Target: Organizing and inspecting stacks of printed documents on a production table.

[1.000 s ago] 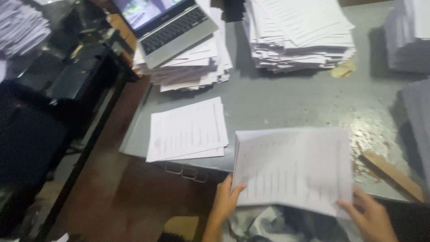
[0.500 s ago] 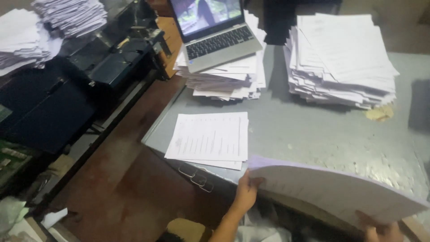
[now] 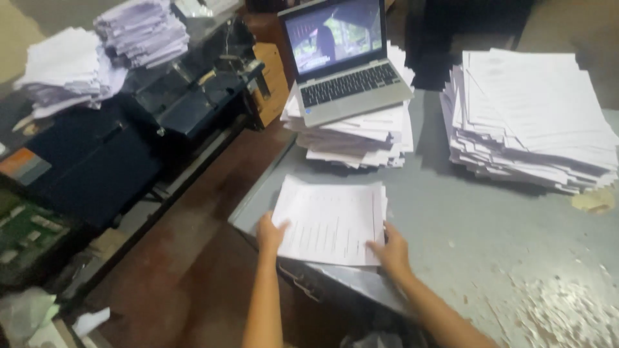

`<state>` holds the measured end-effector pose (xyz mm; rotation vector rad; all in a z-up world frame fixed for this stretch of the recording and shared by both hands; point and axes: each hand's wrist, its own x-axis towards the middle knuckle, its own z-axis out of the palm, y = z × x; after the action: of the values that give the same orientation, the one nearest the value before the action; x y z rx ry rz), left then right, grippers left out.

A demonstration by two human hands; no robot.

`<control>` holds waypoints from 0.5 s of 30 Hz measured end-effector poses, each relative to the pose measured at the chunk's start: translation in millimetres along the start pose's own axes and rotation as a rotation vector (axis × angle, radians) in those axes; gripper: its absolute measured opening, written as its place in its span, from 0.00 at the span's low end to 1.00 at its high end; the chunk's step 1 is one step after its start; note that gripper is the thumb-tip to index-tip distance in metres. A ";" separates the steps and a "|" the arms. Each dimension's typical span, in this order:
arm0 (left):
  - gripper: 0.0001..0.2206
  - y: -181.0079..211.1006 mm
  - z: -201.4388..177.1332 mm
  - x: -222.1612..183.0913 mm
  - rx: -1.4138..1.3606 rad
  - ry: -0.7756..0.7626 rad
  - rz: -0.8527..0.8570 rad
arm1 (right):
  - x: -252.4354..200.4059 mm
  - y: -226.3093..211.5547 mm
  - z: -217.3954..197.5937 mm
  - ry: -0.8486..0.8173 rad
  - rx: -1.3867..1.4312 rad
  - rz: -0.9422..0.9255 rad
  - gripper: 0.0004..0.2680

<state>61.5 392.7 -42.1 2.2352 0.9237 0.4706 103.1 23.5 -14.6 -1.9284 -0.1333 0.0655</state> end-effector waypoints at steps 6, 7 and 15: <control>0.35 -9.5 10.0 -23.3 0.108 0.073 0.168 | -20.3 41.7 21.0 0.072 -0.248 -0.158 0.31; 0.35 11.8 -1.6 -36.1 0.085 -0.021 0.069 | -25.8 32.7 11.3 0.071 -0.254 -0.121 0.30; 0.36 71.0 33.8 -154.8 0.077 -0.058 0.210 | -77.3 153.8 -115.6 0.240 -0.657 -0.421 0.27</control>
<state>8.2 228.1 -28.1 2.4159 0.6911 0.4684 48.6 -147.2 -119.0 -2.4944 -0.4384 -0.5516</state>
